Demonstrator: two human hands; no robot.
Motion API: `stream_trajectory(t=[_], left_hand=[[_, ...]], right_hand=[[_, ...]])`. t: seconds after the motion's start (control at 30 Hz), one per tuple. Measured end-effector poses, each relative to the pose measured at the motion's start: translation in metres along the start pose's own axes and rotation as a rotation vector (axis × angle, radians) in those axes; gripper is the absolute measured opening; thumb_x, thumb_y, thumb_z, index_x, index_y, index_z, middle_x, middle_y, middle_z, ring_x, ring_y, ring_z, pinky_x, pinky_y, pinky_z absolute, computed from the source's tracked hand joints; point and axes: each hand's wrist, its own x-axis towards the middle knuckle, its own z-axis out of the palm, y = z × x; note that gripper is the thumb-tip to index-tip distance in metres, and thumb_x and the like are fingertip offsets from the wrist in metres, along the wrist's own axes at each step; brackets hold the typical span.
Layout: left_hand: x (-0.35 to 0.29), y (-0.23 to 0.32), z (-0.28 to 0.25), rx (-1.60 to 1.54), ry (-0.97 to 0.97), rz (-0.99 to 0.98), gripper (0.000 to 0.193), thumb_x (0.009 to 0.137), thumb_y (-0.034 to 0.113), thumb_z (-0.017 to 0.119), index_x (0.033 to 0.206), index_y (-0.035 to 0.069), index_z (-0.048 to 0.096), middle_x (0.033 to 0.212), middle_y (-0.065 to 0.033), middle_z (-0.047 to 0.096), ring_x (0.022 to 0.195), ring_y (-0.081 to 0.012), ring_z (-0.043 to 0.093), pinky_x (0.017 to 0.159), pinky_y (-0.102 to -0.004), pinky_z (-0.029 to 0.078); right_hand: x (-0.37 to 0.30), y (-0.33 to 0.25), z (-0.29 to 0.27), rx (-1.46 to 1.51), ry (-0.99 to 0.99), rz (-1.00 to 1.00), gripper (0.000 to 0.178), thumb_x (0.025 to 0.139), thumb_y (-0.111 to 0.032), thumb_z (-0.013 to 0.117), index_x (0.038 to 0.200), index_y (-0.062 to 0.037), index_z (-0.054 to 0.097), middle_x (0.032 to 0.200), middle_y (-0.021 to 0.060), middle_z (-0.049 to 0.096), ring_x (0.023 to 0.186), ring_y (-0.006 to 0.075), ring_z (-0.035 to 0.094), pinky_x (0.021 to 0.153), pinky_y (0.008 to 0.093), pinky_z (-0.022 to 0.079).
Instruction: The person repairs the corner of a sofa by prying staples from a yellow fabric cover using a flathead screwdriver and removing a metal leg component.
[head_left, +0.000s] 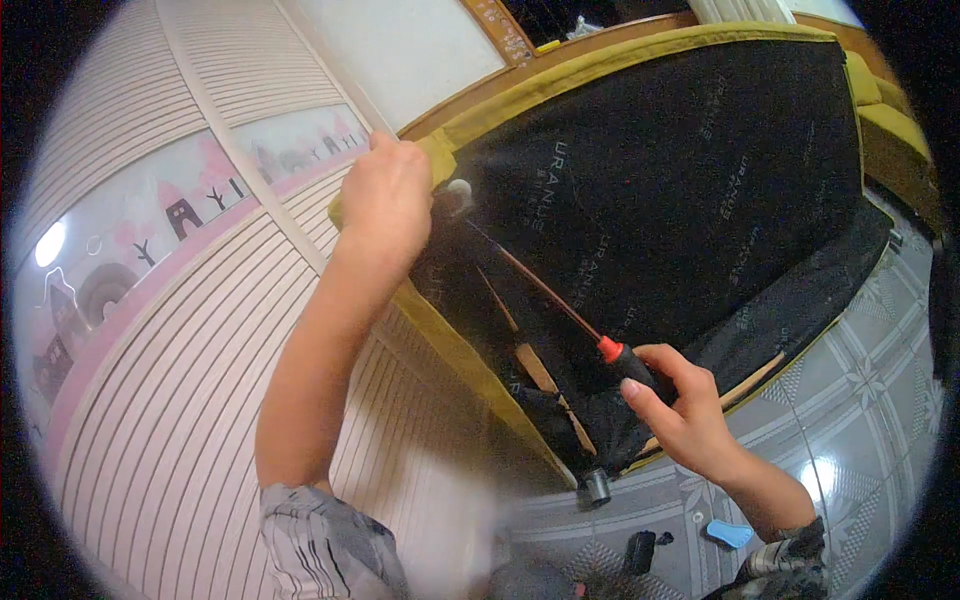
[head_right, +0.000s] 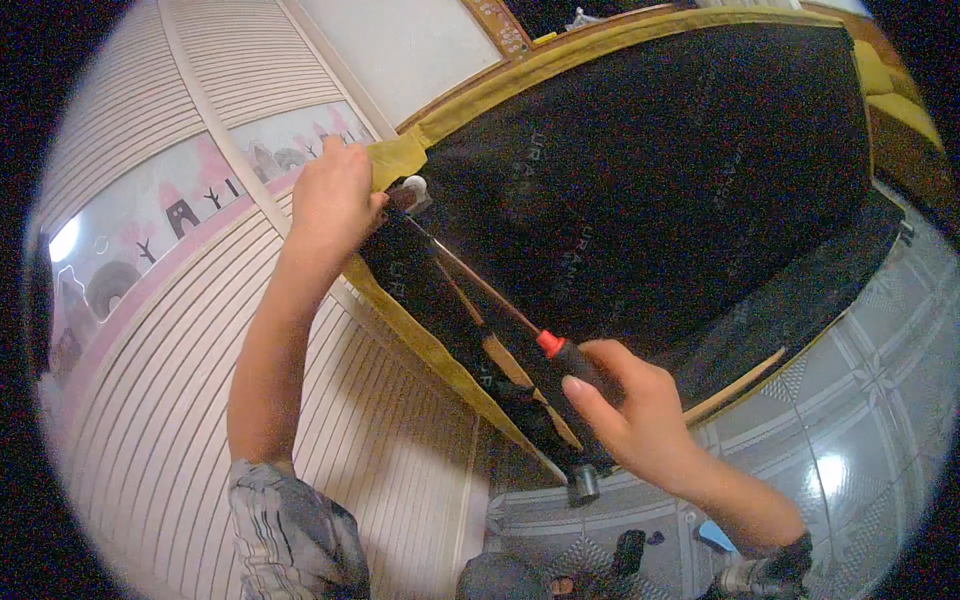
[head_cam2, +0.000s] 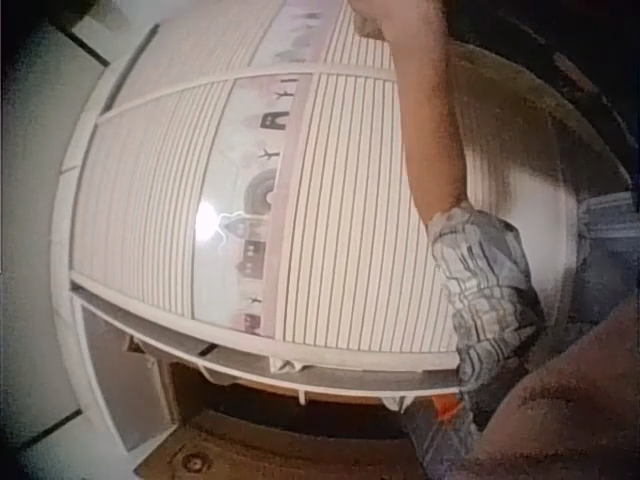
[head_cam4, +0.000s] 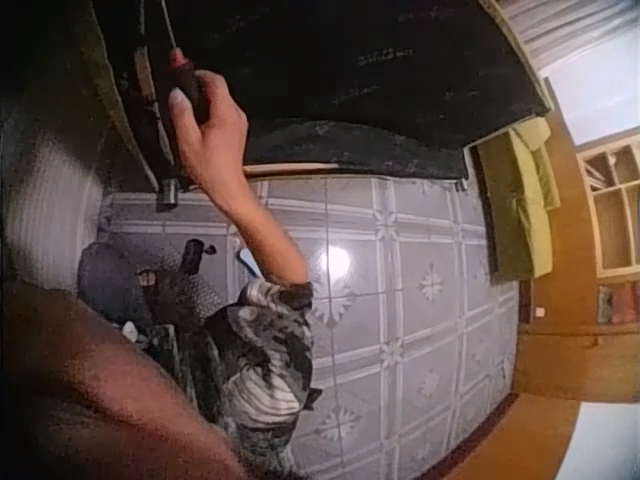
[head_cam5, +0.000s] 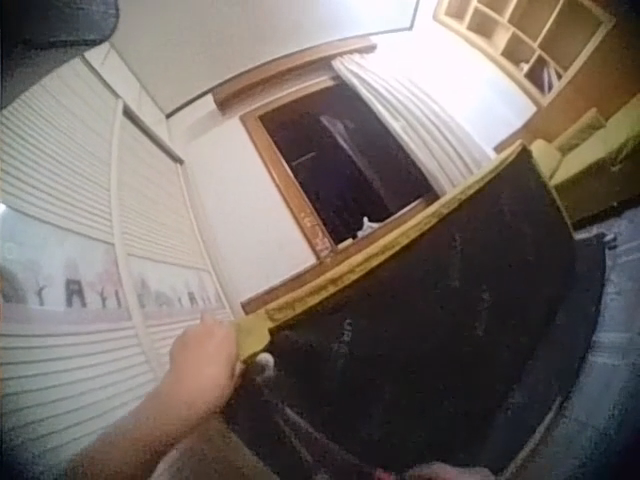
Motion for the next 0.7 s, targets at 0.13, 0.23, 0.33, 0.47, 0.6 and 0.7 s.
stream_trajectory(t=[0.13, 0.23, 0.33, 0.47, 0.6, 0.7], left_hand=[[0.002, -0.004, 0.003, -0.029, 0.049, 0.122, 0.024, 0.065, 0.008, 0.072, 0.085, -0.001, 0.063, 0.086, -0.0193, 0.060, 0.081, -0.0343, 0.062, 0.069, -0.0380, 0.052], [0.005, -0.002, 0.004, -0.036, 0.047, 0.126, 0.021, 0.064, 0.005, 0.070, 0.080, -0.002, 0.061, 0.077, -0.0201, 0.061, 0.081, -0.0332, 0.062, 0.068, -0.0386, 0.051], [0.012, -0.006, 0.004, 0.012, 0.001, 0.176, 0.021, 0.066, 0.009, 0.063, 0.084, 0.001, 0.054, 0.080, -0.0189, 0.060, 0.077, -0.0365, 0.059, 0.069, -0.0441, 0.048], [0.015, -0.015, -0.007, 0.020, -0.005, 0.204, 0.026, 0.066, 0.010, 0.065, 0.086, 0.001, 0.052, 0.080, -0.0171, 0.060, 0.077, -0.0343, 0.059, 0.067, -0.0417, 0.047], [0.001, -0.042, -0.014, -0.457, -0.151, 0.093, 0.042, 0.062, 0.018, 0.073, 0.096, 0.000, 0.056, 0.085, -0.0159, 0.062, 0.082, -0.0307, 0.061, 0.076, -0.0378, 0.048], [-0.035, -0.042, -0.003, -0.636, -0.004, 0.155, 0.054, 0.056, 0.019, 0.078, 0.102, -0.001, 0.056, 0.089, -0.0159, 0.062, 0.085, -0.0302, 0.061, 0.080, -0.0368, 0.048]], right_hand=[[0.016, 0.006, 0.008, -0.039, 0.034, -0.034, 0.027, 0.081, -0.021, 0.061, 0.099, -0.0018, 0.057, 0.079, 0.0165, 0.062, 0.072, 0.0277, 0.063, 0.064, 0.0332, 0.048], [0.030, 0.009, 0.018, -0.058, 0.084, -0.085, 0.027, 0.080, -0.023, 0.061, 0.099, -0.0031, 0.057, 0.080, 0.0176, 0.062, 0.072, 0.0308, 0.062, 0.064, 0.0358, 0.048], [0.040, 0.002, 0.021, -0.065, 0.107, -0.085, 0.028, 0.080, -0.024, 0.061, 0.099, -0.0038, 0.058, 0.081, 0.0183, 0.062, 0.073, 0.0325, 0.062, 0.064, 0.0383, 0.048], [0.044, 0.007, 0.021, -0.038, 0.120, -0.075, 0.028, 0.080, -0.024, 0.061, 0.099, -0.0032, 0.058, 0.083, 0.0184, 0.063, 0.074, 0.0322, 0.063, 0.065, 0.0374, 0.048], [0.035, 0.013, 0.025, 0.036, 0.145, -0.050, 0.029, 0.080, -0.025, 0.061, 0.099, -0.0032, 0.059, 0.082, 0.0180, 0.064, 0.074, 0.0318, 0.063, 0.065, 0.0367, 0.049], [0.027, 0.018, 0.025, 0.049, 0.132, -0.049, 0.029, 0.080, -0.025, 0.061, 0.099, -0.0032, 0.059, 0.080, 0.0177, 0.064, 0.073, 0.0316, 0.064, 0.064, 0.0364, 0.049]])
